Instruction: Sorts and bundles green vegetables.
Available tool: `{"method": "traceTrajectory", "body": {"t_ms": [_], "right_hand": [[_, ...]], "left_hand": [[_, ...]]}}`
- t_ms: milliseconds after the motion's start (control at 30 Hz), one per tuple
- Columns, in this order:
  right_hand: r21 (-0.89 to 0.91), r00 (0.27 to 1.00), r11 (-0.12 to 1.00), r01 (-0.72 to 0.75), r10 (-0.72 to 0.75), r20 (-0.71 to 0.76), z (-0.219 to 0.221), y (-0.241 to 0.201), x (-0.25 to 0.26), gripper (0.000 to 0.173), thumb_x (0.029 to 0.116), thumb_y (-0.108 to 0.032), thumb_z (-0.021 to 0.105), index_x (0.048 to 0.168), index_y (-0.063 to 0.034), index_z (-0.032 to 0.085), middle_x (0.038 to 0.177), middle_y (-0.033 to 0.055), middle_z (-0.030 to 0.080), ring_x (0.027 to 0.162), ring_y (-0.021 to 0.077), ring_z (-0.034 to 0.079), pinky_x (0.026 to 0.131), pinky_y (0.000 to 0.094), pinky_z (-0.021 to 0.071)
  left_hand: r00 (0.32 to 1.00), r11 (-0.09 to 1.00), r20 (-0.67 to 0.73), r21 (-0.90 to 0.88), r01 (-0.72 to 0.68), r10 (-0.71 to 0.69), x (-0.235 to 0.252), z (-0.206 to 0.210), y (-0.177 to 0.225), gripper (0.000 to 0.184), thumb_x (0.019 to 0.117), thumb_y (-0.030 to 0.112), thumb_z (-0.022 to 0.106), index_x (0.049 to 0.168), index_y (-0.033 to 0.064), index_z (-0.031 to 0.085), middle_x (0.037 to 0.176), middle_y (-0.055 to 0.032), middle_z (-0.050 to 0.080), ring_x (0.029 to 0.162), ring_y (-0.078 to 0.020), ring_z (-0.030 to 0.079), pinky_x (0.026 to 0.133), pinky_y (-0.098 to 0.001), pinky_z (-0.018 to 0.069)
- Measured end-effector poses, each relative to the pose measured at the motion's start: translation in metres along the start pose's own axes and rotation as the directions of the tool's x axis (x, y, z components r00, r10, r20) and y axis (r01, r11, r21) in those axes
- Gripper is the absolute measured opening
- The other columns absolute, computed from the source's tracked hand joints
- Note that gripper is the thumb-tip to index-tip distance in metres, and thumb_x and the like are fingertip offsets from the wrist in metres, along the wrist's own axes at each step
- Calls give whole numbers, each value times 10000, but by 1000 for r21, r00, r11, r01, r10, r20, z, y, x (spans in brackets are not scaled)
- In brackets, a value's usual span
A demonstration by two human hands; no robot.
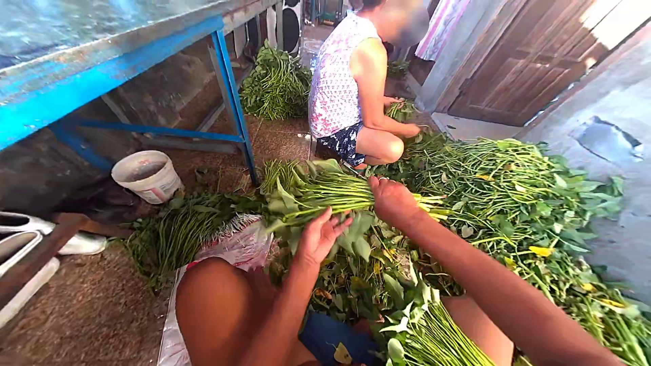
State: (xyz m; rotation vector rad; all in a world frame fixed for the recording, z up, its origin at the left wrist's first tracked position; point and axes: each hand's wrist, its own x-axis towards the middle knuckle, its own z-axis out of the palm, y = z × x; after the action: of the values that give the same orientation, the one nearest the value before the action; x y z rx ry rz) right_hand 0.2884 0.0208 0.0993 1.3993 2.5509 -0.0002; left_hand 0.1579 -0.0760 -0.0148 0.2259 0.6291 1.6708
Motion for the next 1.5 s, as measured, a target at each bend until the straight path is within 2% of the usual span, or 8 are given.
{"method": "traceTrajectory", "body": {"t_ms": [233,300,400,533,767,1200,1333,1500], "right_hand": [[-242,999,970,30,-23,30,-30,83,-69,393,970,72,543,1360,30,530,1339,270,586,1237,455,586,1049,578,445],[-326,998,945,26,-8,55,-41,99,-86,346,996,83,492,1337,41,533,1333,271,591,1244,456,582,1047,574,441],[-412,1000,911,28,-21,23,-39,106,-102,317,1000,100,475,1307,63,544,1286,266,615,1200,443,606,1025,557,451],[-342,973,940,-16,-64,-220,-34,93,-120,265,944,123,554,1208,97,569,1132,304,645,1036,480,662,894,568,513],[-126,924,983,-135,79,-373,17,98,-152,400,917,128,547,1312,97,488,1218,342,604,1071,522,645,869,592,510],[169,871,956,-238,287,-399,204,140,-213,527,804,108,678,1316,108,553,1141,353,661,1016,537,680,874,659,527],[173,897,905,-390,415,-152,211,142,-239,549,865,46,670,1380,135,501,1243,371,621,1141,529,640,990,625,486],[176,896,925,-337,372,-243,223,144,-265,654,747,-11,845,1314,127,552,1161,361,655,1049,529,677,913,633,527]], "left_hand": [[902,826,-263,374,423,-343,-28,-43,-61,344,1055,66,514,1392,1,497,1164,-150,662,922,-191,685,802,-316,575],[941,808,-332,536,244,-63,-24,-30,-56,395,1050,108,555,1409,-41,484,1237,-204,609,979,-236,645,836,-371,551],[973,548,131,808,-216,190,-27,43,-37,715,947,237,702,1521,-39,378,1487,-254,491,1334,-308,546,1082,-452,487],[781,-145,621,780,-608,66,-14,137,-40,1168,696,504,916,1577,23,319,1595,-216,374,1499,-368,330,1212,-581,283],[163,-674,965,259,-692,203,24,123,-89,500,845,-95,657,1321,58,640,1127,-209,697,1153,-400,658,1117,-661,346],[80,-385,968,-20,-923,-240,22,44,-208,591,866,175,780,1415,59,594,1346,-204,640,1323,-379,567,1178,-588,329],[241,-233,851,144,-962,-467,46,33,-185,1104,678,586,874,1531,36,440,1542,-233,461,1477,-404,375,1249,-562,190],[348,-277,883,266,-923,-315,36,46,-159,968,839,710,638,1474,-9,501,1500,-241,505,1438,-415,432,1222,-568,264]]}}
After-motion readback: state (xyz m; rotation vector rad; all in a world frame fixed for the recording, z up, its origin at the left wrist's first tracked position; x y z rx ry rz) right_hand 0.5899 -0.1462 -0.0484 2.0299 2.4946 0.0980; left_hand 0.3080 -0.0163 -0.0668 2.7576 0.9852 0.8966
